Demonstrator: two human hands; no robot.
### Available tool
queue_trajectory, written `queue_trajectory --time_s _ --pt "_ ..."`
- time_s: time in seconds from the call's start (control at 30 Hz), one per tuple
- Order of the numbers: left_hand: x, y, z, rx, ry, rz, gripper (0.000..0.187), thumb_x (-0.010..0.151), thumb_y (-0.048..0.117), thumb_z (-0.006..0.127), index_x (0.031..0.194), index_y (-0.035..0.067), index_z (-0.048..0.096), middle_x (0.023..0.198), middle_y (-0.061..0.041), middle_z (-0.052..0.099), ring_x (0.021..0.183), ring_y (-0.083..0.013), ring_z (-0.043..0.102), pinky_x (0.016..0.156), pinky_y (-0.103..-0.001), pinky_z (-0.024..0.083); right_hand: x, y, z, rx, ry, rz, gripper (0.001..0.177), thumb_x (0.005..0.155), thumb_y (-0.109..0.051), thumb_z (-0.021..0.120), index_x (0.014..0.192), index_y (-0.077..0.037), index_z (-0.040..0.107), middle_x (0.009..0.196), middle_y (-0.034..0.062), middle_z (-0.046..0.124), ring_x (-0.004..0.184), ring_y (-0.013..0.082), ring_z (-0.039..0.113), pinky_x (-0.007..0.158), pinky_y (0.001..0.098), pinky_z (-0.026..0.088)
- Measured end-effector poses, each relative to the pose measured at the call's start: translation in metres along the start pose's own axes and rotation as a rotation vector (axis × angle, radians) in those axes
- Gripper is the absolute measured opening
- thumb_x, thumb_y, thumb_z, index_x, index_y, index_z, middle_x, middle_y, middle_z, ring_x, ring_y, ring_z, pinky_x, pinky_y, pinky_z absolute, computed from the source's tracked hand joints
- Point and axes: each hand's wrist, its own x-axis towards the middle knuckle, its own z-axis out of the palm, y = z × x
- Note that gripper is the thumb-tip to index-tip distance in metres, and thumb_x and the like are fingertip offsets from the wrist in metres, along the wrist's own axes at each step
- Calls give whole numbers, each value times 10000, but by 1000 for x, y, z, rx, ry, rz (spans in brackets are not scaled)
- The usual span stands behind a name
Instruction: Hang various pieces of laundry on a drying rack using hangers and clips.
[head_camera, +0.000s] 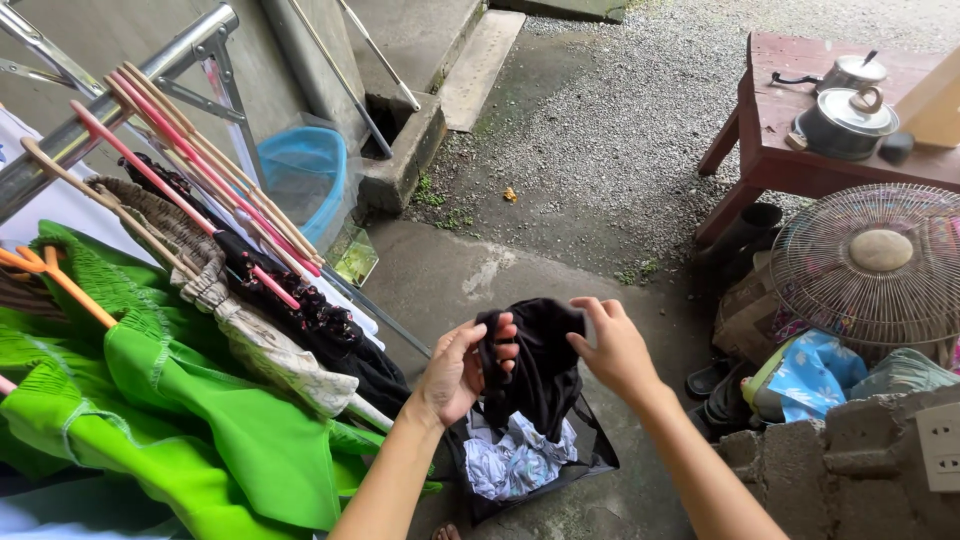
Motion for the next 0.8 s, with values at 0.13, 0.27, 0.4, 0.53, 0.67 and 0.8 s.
queue_trajectory --time_s 0.13,0.27,0.4,0.53,0.67,0.8 --pt "21 -19 -13 -47 -13 -4 381 1012 214 541 1319 5 625 969 -57 720 864 -159 716 793 -311 585 -9 7 35 316 -73 149 259 928 -250 775 1111 -85 692 959 140 642 834 253 670 763 360 590" --pt "31 -26 -11 51 -74 41 448 1022 184 572 1448 45 583 970 -65 701 857 -126 681 803 -283 586 -23 14 68 591 -328 161 313 955 -280 723 1185 -76 663 1091 180 652 920 286 712 784 355 574" --pt "24 -18 1 216 -95 101 579 952 59 578 1522 151 531 1034 -22 679 928 -101 642 831 -281 577 -47 22 100 296 -431 105 369 961 -353 686 1278 -165 666 1347 191 535 1109 352 649 934 404 527" --pt "17 0 11 278 -88 102 648 890 17 550 1515 186 515 1097 30 664 991 -97 646 843 -288 582 -71 44 136 191 -546 235 527 937 -373 673 1426 -221 547 1273 201 572 1112 387 628 947 446 516" --pt "15 5 -1 389 -28 158 606 864 38 538 1462 129 554 1091 56 671 914 -87 616 774 -280 558 -78 77 170 518 -472 594 328 921 -151 570 1240 -112 635 991 119 732 944 328 730 814 446 547" --pt "5 2 -25 688 157 329 529 876 66 613 1400 130 644 907 44 617 744 -81 502 660 -251 453 -45 84 145 1165 -174 973 175 953 -148 519 1066 -60 618 847 96 678 813 251 688 679 379 519"
